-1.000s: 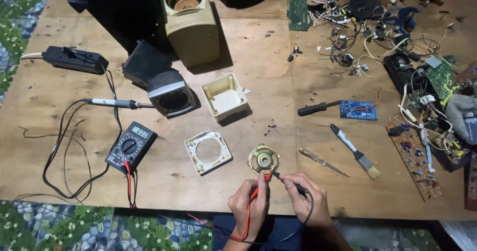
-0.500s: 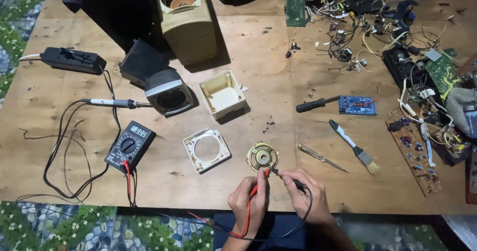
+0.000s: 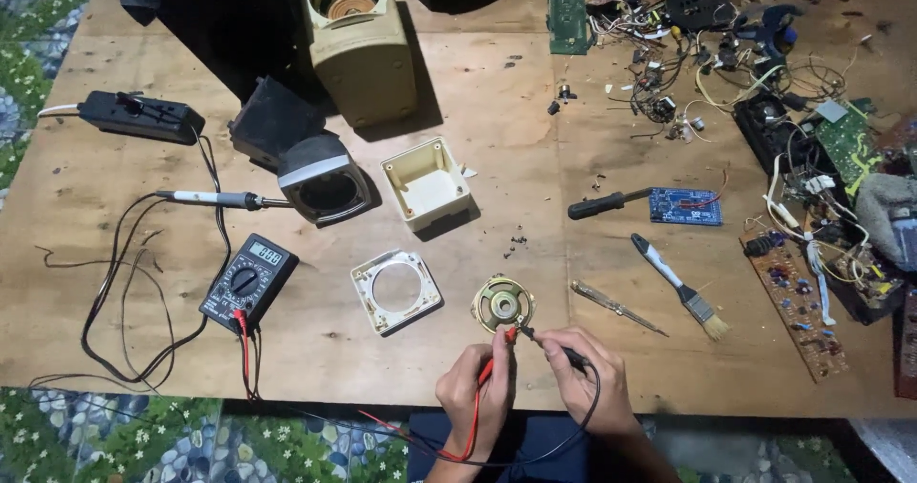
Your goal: Soldering wires to a small speaker and testing the electrical connections using a multimeter.
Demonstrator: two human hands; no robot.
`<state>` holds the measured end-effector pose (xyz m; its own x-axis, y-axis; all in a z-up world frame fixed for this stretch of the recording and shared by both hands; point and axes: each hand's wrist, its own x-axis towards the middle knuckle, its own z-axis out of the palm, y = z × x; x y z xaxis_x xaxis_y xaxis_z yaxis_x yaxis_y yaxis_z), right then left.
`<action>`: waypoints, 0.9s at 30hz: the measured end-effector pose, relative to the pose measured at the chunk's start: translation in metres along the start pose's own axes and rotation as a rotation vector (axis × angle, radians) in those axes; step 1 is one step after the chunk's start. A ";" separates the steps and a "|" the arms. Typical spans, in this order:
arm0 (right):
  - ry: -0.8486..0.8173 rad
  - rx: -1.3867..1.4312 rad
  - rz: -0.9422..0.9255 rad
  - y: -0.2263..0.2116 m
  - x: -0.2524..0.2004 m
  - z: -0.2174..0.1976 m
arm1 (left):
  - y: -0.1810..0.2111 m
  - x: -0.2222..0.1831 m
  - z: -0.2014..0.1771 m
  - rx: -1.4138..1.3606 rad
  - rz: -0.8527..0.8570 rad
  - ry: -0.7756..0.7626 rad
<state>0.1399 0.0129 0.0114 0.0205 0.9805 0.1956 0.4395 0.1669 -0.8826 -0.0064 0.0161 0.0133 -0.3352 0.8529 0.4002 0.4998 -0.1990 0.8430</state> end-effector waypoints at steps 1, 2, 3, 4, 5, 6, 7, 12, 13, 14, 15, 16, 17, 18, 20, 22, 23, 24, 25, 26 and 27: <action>-0.006 -0.005 0.017 -0.001 0.000 -0.001 | 0.000 0.000 0.000 -0.001 0.008 -0.008; -0.012 -0.011 0.034 -0.003 0.001 -0.001 | 0.000 0.000 0.000 -0.003 0.016 -0.015; -0.014 -0.010 0.034 -0.003 0.001 -0.001 | 0.000 0.000 0.000 -0.001 0.014 -0.014; -0.010 -0.012 0.028 -0.003 0.001 -0.001 | 0.000 0.000 0.000 0.000 0.015 -0.011; -0.003 -0.013 0.022 -0.003 0.001 -0.001 | 0.000 0.000 0.000 0.002 0.017 -0.008; -0.004 -0.012 0.021 -0.001 0.001 -0.001 | 0.000 -0.001 0.000 0.002 0.017 -0.007; 0.003 -0.011 0.025 -0.001 0.000 0.000 | -0.001 -0.001 0.000 0.012 0.021 -0.006; 0.014 -0.015 -0.004 0.003 0.005 0.001 | -0.002 0.004 0.003 0.018 0.015 0.002; 0.039 -0.030 -0.006 0.007 0.005 0.002 | -0.004 0.005 0.004 0.031 0.041 0.008; 0.063 -0.045 -0.008 0.013 0.004 0.004 | -0.007 0.005 0.005 0.045 0.068 0.015; 0.040 -0.047 0.018 0.012 0.009 0.007 | -0.008 0.010 0.008 0.057 0.038 0.004; 0.163 -0.172 -0.082 0.013 0.015 0.011 | -0.012 0.014 0.013 0.030 0.091 0.057; 0.272 -0.298 -0.164 0.012 0.014 0.016 | -0.016 0.014 0.012 0.011 0.130 0.094; 0.237 -0.303 -0.119 0.004 0.002 0.014 | -0.013 0.002 0.005 0.032 0.084 0.067; 0.172 -0.096 0.034 -0.004 -0.002 0.010 | -0.012 -0.005 0.004 0.032 0.066 0.079; 0.148 -0.086 0.028 0.008 0.007 0.010 | -0.013 0.008 0.010 0.015 0.090 0.084; 0.111 -0.075 0.029 0.012 0.005 0.009 | -0.012 0.008 0.010 0.007 0.102 0.089; 0.101 -0.075 0.046 0.010 0.004 0.008 | -0.012 0.006 0.009 0.015 0.086 0.080; 0.082 -0.044 0.018 0.009 0.005 0.008 | -0.012 0.005 0.009 0.018 0.080 0.086; 0.064 -0.012 -0.009 0.007 0.007 0.008 | -0.013 0.004 0.008 0.020 0.074 0.092; 0.062 -0.013 -0.004 0.010 0.007 0.008 | -0.015 0.002 0.009 0.022 0.070 0.090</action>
<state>0.1367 0.0219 0.0007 0.0740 0.9714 0.2256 0.4513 0.1691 -0.8762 -0.0075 0.0252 -0.0019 -0.3684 0.7906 0.4892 0.5412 -0.2454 0.8042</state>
